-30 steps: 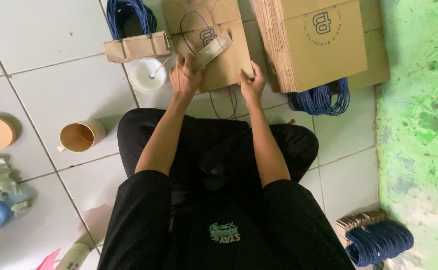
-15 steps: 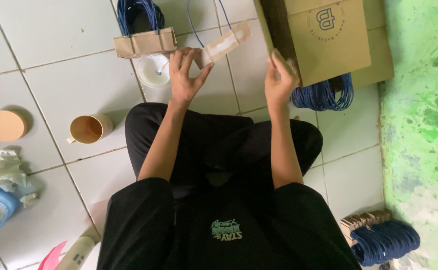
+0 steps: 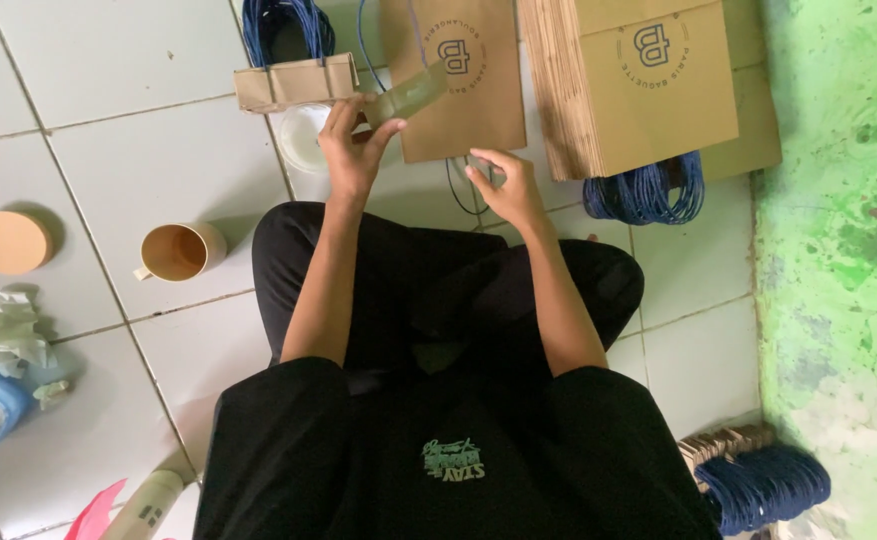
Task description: The person sits on the floor and assembles a paper bag by applying glue to a cardboard piece and attaching it to the bag. They then fold the bag's bottom flaps inward and press them down to secure the shape.
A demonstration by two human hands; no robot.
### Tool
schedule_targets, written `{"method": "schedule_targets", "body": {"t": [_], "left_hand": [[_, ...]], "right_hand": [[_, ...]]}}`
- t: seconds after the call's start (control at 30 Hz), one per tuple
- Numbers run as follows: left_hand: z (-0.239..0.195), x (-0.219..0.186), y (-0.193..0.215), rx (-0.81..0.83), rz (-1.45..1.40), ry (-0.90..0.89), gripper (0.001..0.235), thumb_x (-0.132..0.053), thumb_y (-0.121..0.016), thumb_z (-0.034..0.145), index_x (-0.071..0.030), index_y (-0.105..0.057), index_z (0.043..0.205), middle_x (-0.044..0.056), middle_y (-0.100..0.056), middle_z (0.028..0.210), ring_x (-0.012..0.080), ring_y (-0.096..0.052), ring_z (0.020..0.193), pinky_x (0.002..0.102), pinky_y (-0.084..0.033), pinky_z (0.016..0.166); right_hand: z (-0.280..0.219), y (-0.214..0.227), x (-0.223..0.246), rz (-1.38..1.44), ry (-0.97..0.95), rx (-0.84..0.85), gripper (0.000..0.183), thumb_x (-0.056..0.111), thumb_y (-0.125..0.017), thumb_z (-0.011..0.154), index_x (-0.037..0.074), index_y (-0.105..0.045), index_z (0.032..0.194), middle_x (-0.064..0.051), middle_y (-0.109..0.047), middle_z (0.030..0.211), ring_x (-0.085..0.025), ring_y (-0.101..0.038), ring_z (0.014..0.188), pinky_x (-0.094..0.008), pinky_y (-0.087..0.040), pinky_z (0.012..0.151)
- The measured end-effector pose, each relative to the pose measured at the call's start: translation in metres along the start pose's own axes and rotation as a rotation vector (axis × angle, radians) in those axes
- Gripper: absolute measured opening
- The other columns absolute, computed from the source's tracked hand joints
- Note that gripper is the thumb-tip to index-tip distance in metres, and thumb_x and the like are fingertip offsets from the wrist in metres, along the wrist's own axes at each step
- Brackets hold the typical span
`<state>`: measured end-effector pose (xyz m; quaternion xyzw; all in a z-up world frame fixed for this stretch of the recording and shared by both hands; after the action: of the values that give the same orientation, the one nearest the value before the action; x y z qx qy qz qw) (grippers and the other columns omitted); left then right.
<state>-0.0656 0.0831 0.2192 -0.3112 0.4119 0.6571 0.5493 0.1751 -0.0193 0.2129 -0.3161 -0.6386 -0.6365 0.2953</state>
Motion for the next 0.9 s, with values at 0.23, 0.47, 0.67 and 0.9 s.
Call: {"method": "schedule_targets", "body": {"t": [0.23, 0.47, 0.67, 0.9], "left_hand": [[-0.005, 0.007, -0.026, 0.21, -0.463, 0.187, 0.051, -0.032, -0.088, 0.08, -0.001, -0.066, 0.114, 0.01, -0.066, 0.108, 0.0221, -0.07, 0.095, 0.033, -0.068, 0.074], [-0.048, 0.011, -0.091, 0.804, -0.636, 0.478, 0.054, -0.033, -0.091, 0.072, -0.009, -0.074, 0.119, 0.002, -0.072, 0.11, 0.0117, -0.061, 0.091, 0.023, -0.052, 0.081], [-0.075, 0.028, -0.128, 0.814, -0.862, 0.597, 0.058, -0.006, -0.092, 0.077, 0.002, -0.067, 0.128, 0.014, -0.066, 0.11, 0.0207, -0.068, 0.092, 0.039, -0.068, 0.073], [-0.042, 0.048, -0.121, 0.562, -0.014, 0.209, 0.035, -0.013, -0.075, 0.095, -0.015, -0.065, 0.129, 0.008, -0.067, 0.115, 0.0321, -0.07, 0.107, 0.044, -0.062, 0.085]], "right_hand": [[0.011, 0.009, -0.046, 0.344, -0.085, -0.192, 0.055, 0.041, -0.055, 0.108, 0.0, -0.049, 0.145, -0.021, -0.073, 0.125, -0.023, -0.077, 0.103, -0.026, -0.068, 0.084], [0.013, 0.082, 0.039, -0.098, 0.318, -0.299, 0.041, 0.031, -0.052, 0.113, 0.008, -0.049, 0.148, -0.014, -0.051, 0.153, -0.036, -0.046, 0.145, -0.056, -0.038, 0.123], [0.0, 0.045, 0.08, -0.207, 0.291, 0.154, 0.015, 0.017, -0.068, 0.105, 0.004, -0.076, 0.106, -0.014, -0.072, 0.099, -0.035, -0.068, 0.1, -0.048, -0.055, 0.086], [-0.019, 0.066, -0.085, 0.623, -0.218, -0.354, 0.032, 0.027, -0.063, 0.109, -0.004, -0.071, 0.108, -0.008, -0.055, 0.069, -0.021, -0.069, 0.07, -0.05, -0.066, 0.068]]}}
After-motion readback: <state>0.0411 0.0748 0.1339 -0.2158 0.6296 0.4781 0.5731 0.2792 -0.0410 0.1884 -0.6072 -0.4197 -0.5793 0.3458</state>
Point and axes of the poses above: each hand's wrist, its own z-axis towards the middle knuckle, its own y-axis out of the back of the hand, x = y × z, the point moved 10 cm from there along z, towards the middle knuckle
